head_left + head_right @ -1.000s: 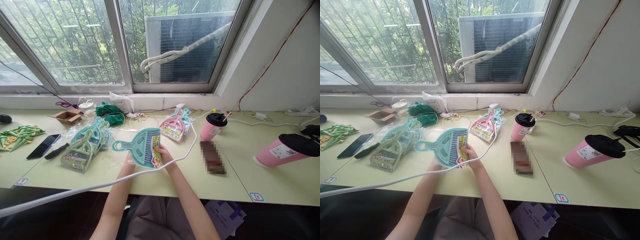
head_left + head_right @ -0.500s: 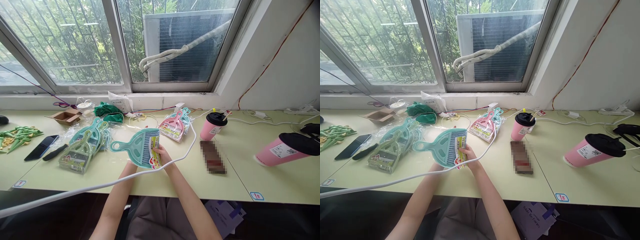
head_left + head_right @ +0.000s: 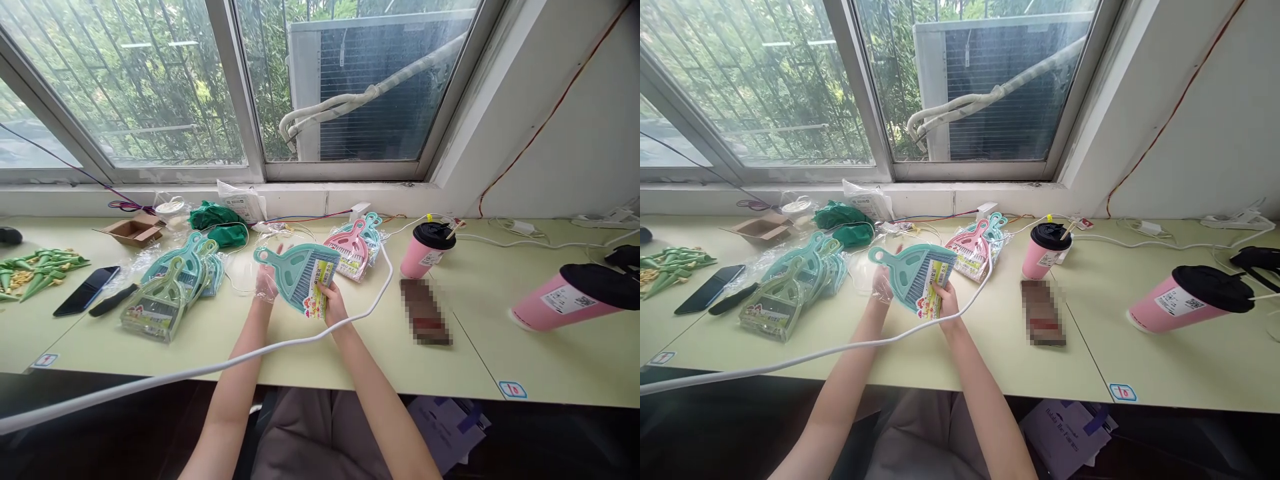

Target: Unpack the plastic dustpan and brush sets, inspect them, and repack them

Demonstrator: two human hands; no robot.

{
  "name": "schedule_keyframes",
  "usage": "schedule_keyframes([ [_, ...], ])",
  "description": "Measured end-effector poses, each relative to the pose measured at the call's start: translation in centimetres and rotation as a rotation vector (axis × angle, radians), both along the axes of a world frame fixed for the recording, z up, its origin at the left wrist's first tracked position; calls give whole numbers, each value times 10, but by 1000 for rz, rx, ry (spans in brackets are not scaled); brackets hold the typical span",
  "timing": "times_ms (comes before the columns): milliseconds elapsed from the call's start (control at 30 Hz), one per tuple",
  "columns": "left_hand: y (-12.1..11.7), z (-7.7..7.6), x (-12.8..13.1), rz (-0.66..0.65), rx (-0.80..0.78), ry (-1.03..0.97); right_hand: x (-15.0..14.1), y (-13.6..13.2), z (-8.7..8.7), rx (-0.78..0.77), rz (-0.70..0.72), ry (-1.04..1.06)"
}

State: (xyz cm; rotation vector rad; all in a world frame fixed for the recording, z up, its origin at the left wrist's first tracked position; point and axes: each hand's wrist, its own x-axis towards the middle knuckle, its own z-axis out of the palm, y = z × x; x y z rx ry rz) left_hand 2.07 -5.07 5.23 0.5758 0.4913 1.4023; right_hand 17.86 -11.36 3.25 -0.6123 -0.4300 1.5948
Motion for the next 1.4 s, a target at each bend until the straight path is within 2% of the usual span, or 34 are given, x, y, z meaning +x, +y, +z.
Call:
schedule_keyframes([
  [100,-1,11,-2,-78,100,-63,-3,1,-4,-68,-14,-8],
  [167,-6,13,6,-146,140,-99,-5,2,-6,-130,-39,-5],
  [267,-12,9,25,-217,94,-102,-6,5,-9,-188,-108,30],
  [400,-11,4,45,-242,-18,-63,-6,7,-10,-139,-193,-34],
  [567,-13,-1,46,-224,-5,-72,-9,4,-14,-44,-361,-289],
  [867,-14,-7,46,-263,3,-86,-7,9,-25,-77,-411,-368],
  [967,-12,-11,49,-282,-12,-103,-3,8,-26,-82,-536,-492],
  [1067,-13,-11,52,-291,-16,-120,0,6,-22,1,-653,-662],
  [1200,-15,-11,53,-275,-12,-127,3,8,-19,41,-641,-859],
  [1400,-12,-12,46,-228,19,-88,7,11,-19,80,-562,-892],
])
